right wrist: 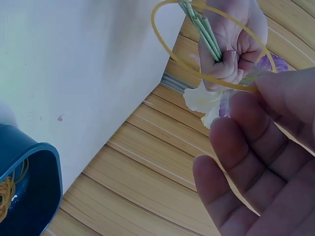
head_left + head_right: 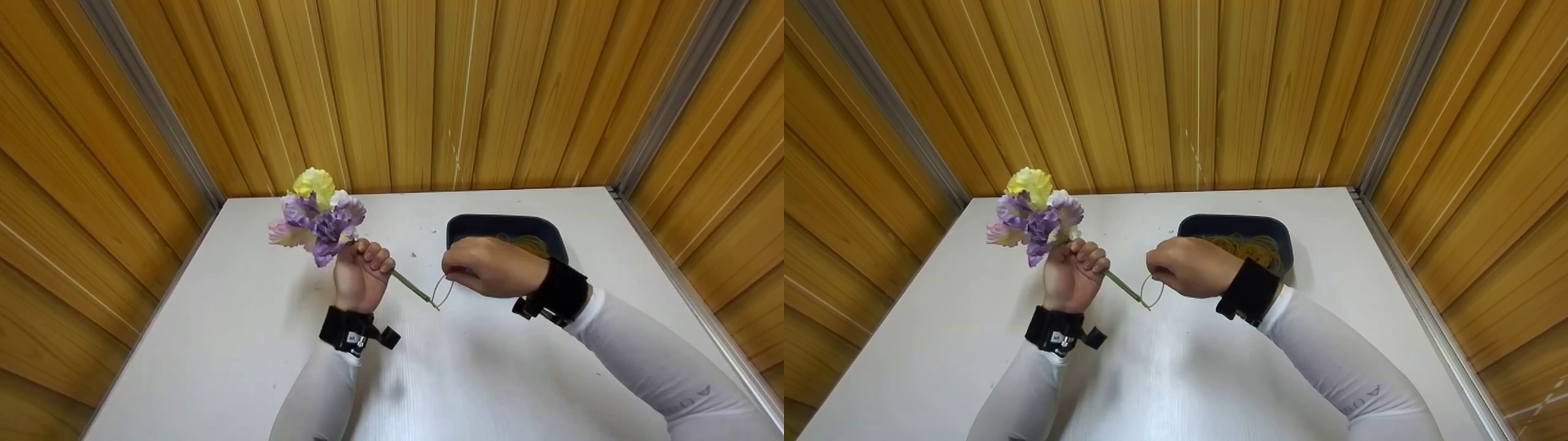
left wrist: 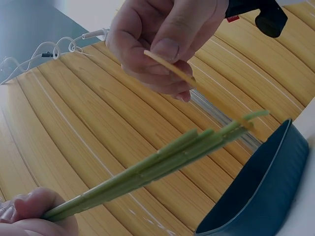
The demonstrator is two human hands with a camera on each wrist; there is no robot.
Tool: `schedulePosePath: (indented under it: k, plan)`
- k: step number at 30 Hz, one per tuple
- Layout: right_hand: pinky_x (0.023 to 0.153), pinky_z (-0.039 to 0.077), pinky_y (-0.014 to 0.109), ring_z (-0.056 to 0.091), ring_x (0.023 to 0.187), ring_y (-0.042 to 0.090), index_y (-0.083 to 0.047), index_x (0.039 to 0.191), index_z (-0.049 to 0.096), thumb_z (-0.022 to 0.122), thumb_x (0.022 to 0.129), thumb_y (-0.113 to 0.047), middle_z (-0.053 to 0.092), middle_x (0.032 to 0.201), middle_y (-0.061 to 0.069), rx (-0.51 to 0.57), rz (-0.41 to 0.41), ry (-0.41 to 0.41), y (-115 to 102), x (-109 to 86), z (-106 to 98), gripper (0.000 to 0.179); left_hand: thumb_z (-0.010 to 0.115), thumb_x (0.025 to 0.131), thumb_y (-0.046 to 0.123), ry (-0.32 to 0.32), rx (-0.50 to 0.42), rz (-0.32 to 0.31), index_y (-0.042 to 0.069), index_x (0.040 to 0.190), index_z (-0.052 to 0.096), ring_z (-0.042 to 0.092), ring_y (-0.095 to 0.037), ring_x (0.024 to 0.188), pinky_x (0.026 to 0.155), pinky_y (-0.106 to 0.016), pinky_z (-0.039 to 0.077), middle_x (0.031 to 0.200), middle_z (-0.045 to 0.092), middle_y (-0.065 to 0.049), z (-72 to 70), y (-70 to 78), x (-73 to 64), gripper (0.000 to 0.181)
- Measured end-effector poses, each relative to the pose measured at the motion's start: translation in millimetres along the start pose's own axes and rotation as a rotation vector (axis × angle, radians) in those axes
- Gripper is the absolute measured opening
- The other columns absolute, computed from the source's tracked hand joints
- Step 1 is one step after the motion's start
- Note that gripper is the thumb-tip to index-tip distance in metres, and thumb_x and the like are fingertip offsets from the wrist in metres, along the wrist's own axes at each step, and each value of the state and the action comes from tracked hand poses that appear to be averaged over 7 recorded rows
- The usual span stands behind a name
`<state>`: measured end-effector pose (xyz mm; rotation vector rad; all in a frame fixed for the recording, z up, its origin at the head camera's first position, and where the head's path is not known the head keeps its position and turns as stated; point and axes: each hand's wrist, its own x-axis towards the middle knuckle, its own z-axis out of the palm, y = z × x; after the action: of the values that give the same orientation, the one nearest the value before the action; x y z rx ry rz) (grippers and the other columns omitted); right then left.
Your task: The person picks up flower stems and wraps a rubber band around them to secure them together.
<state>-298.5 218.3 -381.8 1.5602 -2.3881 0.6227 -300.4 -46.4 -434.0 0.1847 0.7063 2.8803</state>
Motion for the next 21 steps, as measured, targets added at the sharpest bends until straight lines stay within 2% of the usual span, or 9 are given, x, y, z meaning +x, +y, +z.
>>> schedulePosePath:
  k: [10, 18, 21]
  plan:
    - [0.073, 0.053, 0.03, 0.058, 0.079, 0.011, -0.013, 0.09, 0.066, 0.071, 0.095, -0.007, 0.064, 0.084, -0.003, -0.006, -0.021, 0.062, 4.2, -3.2, -5.6, 0.009, 0.019, 0.107, 0.018, -0.006, 0.018, 0.016, 0.019, 0.076, 0.042, 0.014, -0.011, 0.07, 0.064, -0.024, 0.021, 0.074, 0.024, 0.007, -4.1, 0.3, 0.4, 0.038]
    - [0.075, 0.053, 0.028, 0.058, 0.08, 0.008, -0.013, 0.092, 0.069, 0.072, 0.096, -0.006, 0.065, 0.086, -0.003, 0.017, 0.028, 0.096, 7.5, -2.2, -13.7, 0.008, 0.019, 0.107, 0.017, 0.003, 0.036, 0.018, 0.02, 0.076, 0.042, 0.013, -0.011, 0.069, 0.064, -0.025, 0.019, 0.074, 0.023, 0.008, -3.7, 0.7, -0.7, 0.039]
    - [0.075, 0.053, 0.028, 0.057, 0.079, 0.009, -0.013, 0.092, 0.069, 0.072, 0.096, -0.005, 0.065, 0.086, -0.003, 0.014, 0.023, 0.128, 9.9, -0.6, -13.2, 0.009, 0.02, 0.106, 0.018, -0.009, 0.026, 0.009, 0.02, 0.076, 0.043, 0.013, -0.011, 0.069, 0.064, -0.025, 0.017, 0.074, 0.022, 0.008, -2.8, -0.5, -1.4, 0.038]
